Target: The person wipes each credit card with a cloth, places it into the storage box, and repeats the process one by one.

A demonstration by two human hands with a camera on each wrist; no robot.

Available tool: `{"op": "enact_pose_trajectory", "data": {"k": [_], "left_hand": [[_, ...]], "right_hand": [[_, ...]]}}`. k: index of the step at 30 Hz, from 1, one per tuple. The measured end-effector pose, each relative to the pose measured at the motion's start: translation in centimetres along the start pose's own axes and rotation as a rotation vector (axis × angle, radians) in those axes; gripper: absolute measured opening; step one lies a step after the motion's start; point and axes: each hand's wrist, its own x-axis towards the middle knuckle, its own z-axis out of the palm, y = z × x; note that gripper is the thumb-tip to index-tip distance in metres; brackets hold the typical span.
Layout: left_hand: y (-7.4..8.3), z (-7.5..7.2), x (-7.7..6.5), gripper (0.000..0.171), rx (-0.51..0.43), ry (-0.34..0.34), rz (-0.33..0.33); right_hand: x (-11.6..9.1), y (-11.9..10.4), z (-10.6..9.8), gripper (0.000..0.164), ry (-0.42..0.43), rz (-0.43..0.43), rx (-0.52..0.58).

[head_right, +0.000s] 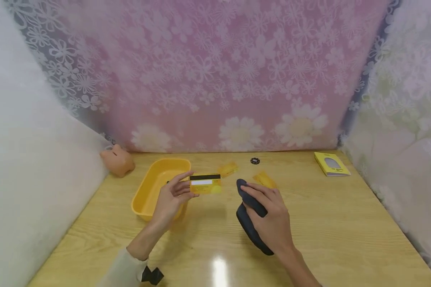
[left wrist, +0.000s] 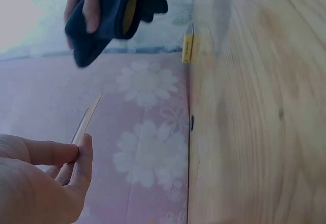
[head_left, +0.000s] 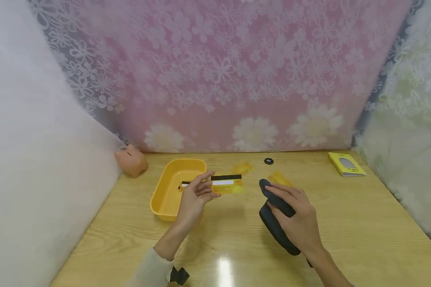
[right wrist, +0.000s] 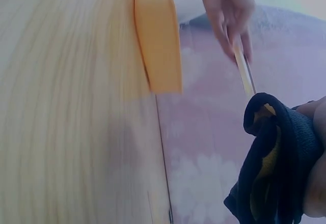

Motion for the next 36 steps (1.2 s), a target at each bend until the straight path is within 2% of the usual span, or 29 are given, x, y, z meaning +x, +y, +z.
{"op": "enact_pose_trajectory", "data": {"k": [4,7,11,13,17,20,22,27,30,36], "left_hand": [[0.1,-2.0,0.1,0.060,0.065,0.032,-0.017],[-0.1,-3.7,-0.1,0.059,0.070,0.069,-0.056],[-0.7,-6.1,-0.1,0.059,0.140,0.127,-0.106],[-1.1,-7.1,0.3,0.059,0.178,0.146,-0.122],[-2.1,-8.8,1.1,0.061,0.196,0.169,-0.137],[-3.1,-9.9,1.8,0.062,0.192,0.166,-0.155],[-3.6,-10.5,2.3,0.062,0.226,0.168,-0.172],[-4.3,-11.5,4.4,0.061,0.339,0.141,-0.175],[-4.7,-11.6,5.7,0.060,0.359,0.119,-0.181],[-5.9,-10.8,6.6,0.063,0.394,0.101,-0.234]], "right_hand": [[-1.0,1.1,-1.8,0.059,0.016,0.020,-0.060],[-1.8,1.9,-3.2,0.064,0.042,0.014,-0.099],[-2.4,2.8,-5.0,0.068,0.068,0.007,-0.133],[-2.6,3.2,-5.9,0.069,0.077,0.004,-0.147],[-2.6,4.0,-7.4,0.069,0.081,0.012,-0.159],[-2.3,4.4,-8.2,0.070,0.091,0.001,-0.167],[-2.0,4.5,-8.3,0.071,0.105,-0.014,-0.169],[-1.4,5.0,-8.1,0.070,0.149,-0.031,-0.162],[-0.8,5.3,-8.0,0.071,0.173,-0.039,-0.165],[-0.7,5.5,-8.7,0.072,0.183,-0.021,-0.197]]}}
